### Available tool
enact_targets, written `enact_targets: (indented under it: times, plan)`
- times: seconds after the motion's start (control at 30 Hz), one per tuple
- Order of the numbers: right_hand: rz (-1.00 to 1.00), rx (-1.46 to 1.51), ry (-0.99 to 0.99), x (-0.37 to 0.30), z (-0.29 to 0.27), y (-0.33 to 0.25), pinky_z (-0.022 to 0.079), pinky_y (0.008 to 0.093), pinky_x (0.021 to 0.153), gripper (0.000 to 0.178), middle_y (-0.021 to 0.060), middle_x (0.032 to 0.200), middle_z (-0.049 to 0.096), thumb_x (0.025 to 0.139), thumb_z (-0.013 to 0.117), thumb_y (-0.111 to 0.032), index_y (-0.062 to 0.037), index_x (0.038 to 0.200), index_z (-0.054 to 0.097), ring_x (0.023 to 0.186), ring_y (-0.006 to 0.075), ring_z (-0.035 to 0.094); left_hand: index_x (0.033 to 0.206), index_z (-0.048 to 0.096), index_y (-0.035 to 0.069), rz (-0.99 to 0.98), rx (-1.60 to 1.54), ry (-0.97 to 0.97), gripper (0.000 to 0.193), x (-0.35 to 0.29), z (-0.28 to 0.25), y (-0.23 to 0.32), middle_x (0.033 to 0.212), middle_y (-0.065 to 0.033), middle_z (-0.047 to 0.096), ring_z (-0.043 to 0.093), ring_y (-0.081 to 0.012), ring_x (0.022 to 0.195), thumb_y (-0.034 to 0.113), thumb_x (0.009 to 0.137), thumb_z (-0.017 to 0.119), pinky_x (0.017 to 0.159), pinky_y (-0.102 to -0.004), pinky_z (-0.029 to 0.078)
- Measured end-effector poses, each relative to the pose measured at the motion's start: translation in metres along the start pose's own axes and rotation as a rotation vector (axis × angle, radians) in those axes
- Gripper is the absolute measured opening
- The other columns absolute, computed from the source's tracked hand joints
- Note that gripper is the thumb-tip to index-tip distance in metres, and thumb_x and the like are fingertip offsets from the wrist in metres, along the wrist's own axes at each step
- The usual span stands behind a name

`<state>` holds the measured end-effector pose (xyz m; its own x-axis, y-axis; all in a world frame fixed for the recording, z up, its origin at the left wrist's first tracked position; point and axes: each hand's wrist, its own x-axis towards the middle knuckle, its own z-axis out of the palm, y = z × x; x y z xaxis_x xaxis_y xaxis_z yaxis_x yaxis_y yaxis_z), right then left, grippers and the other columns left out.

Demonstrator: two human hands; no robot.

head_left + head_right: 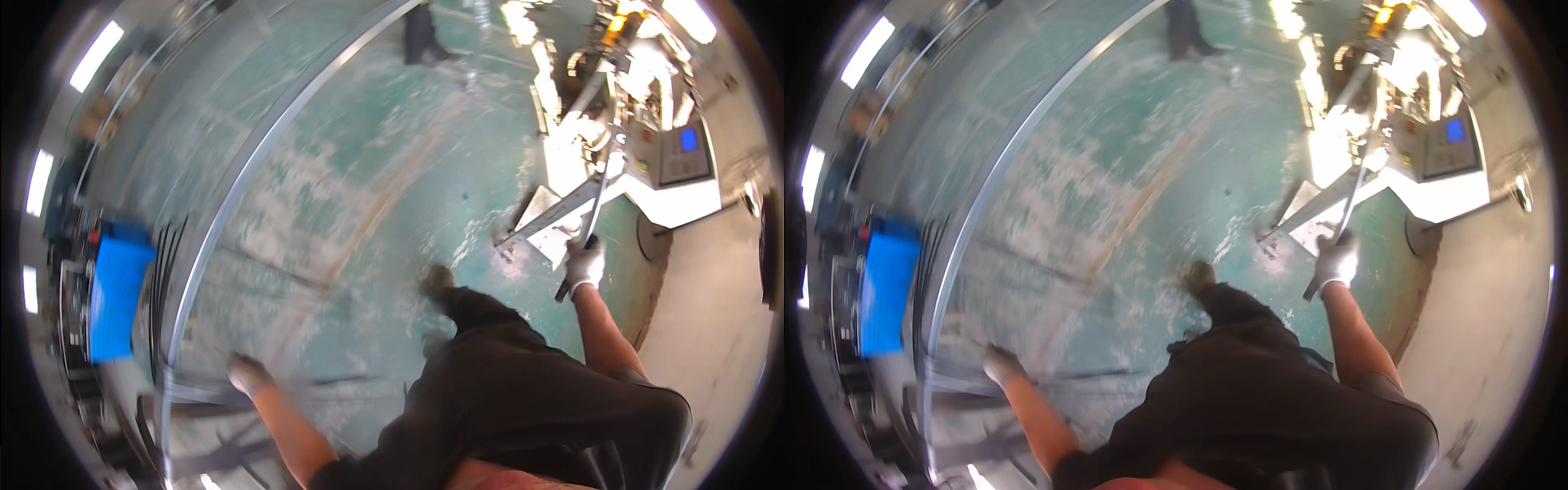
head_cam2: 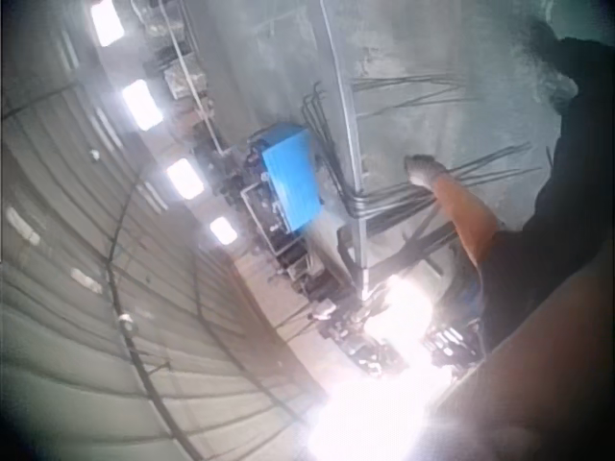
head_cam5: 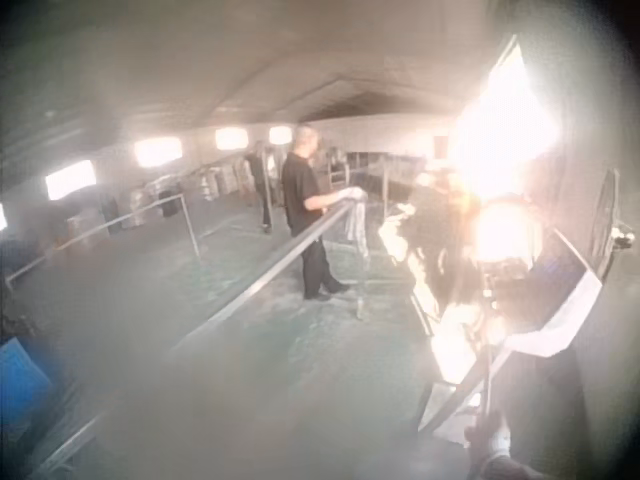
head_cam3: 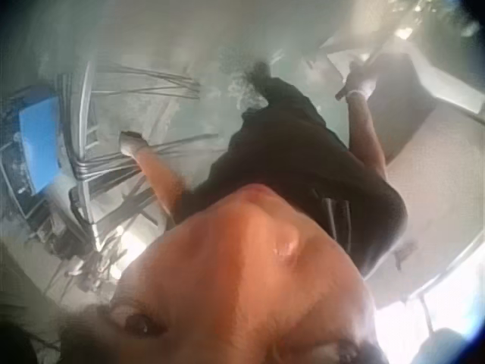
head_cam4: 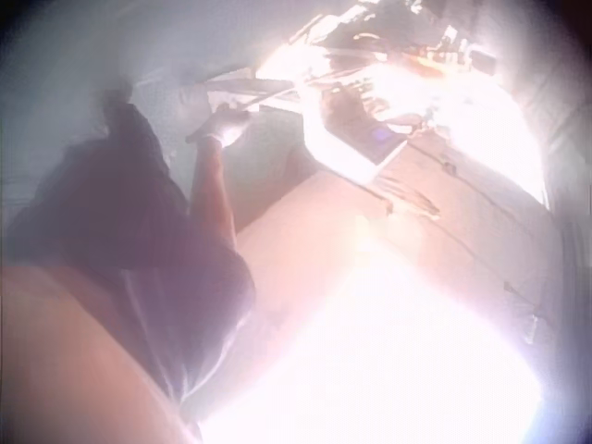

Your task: The person loads long metal rods into a bending machine, operates it to bend the rods, and then removes and stacks the bent pieces. The person also manually bends some rods using a wooden jig and collaborates with a coworker to organize the finished pieces.

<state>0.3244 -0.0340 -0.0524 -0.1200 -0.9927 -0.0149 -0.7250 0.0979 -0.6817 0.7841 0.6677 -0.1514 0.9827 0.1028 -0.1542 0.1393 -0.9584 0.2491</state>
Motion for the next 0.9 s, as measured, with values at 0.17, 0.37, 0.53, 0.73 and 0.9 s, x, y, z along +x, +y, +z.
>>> enact_targets:
  times: [0.17,0.37,0.53,0.73,0.9]
  plan:
    - [0.072,-0.154,0.009,-0.013,-0.019,-0.022,0.053,0.0511,0.085,0.036,0.0233,0.095,0.067,0.084,0.076,-0.022,0.0008,0.103,0.056,0.090,0.0439,0.067,0.084,0.061,0.011,-0.391,-1.388,-0.639,0.019,-0.104,0.090,0.233,0.069,-0.0021,0.055,0.053,-0.0178,0.056,0.019,0.101,0.058,0.054,-0.0355,0.049]
    - [0.052,-0.114,0.008,-0.023,-0.014,-0.028,0.052,0.0528,0.083,0.031,0.0239,0.093,0.066,0.087,0.069,-0.014,-0.0016,0.112,0.056,0.088,0.0462,0.065,0.102,0.063,0.009,0.072,-1.133,-0.973,0.014,-0.113,0.052,0.488,0.076,0.0002,0.057,0.056,-0.0133,0.063,0.022,0.106,0.060,0.056,-0.0295,0.048]
    - [-0.094,-0.140,0.270,-0.005,-0.023,-0.058,0.055,0.0450,0.089,0.047,0.0211,0.111,0.066,0.085,0.075,-0.007,-0.0029,0.129,0.059,0.099,0.0389,0.067,0.108,0.063,0.010,0.102,-1.334,-1.229,0.011,-0.094,0.043,0.685,0.086,0.0010,0.060,0.062,-0.0151,0.076,0.021,0.108,0.060,0.068,-0.0332,0.052]
    - [-0.378,0.091,0.210,0.099,-0.039,-0.155,0.058,0.0358,0.072,0.025,0.0146,0.098,0.070,0.084,0.077,0.004,-0.0015,0.108,0.071,0.078,0.0278,0.071,0.112,0.062,0.012,0.339,-1.299,-1.839,0.012,-0.154,0.082,0.870,0.094,-0.0018,0.061,0.062,-0.0269,0.106,0.023,0.110,0.056,0.103,-0.0484,0.047]
    - [-0.471,0.068,0.007,0.222,0.008,-0.255,0.059,0.0376,0.068,0.033,0.0156,0.096,0.072,0.088,0.079,-0.008,-0.0026,0.119,0.068,0.075,0.0279,0.074,0.114,0.061,0.010,0.459,-1.269,-2.212,0.014,-0.223,0.107,1.012,0.100,-0.0059,0.064,0.060,-0.0309,0.116,0.022,0.111,0.055,0.110,-0.0507,0.044]
